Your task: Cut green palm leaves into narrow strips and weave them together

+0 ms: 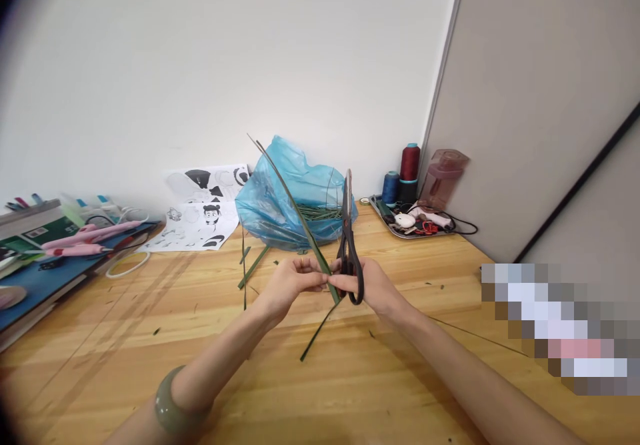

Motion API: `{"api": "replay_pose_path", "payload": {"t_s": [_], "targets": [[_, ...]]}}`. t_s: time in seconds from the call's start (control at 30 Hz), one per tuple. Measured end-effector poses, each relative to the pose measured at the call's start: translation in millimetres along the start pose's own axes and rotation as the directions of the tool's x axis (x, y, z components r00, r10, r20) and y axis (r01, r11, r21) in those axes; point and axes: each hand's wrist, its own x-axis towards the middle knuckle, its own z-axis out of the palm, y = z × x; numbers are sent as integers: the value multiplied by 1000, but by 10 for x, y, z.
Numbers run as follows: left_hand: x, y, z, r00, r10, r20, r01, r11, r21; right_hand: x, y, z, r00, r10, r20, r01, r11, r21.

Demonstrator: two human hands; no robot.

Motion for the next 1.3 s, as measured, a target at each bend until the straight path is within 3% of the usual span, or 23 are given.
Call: {"api": "replay_pose_path", "payload": {"t_s": [0.2, 0.57, 1.07, 1.3], "targets": [[35, -33, -55, 998, 17, -54, -20, 998, -65, 7, 80, 9, 999, 17, 29, -18, 999, 34], [54, -90, 21, 993, -29, -112, 24, 998, -51, 18, 33, 22, 997, 80, 23, -77, 992, -97], [19, -52, -17, 997, -45, -61, 43, 998, -37, -30, 70, 61, 998, 57, 22, -56, 996, -72], [44, -71, -65, 992, -28, -124, 19, 997, -70, 2, 89, 35, 998, 61, 14, -59, 991, -120]]}}
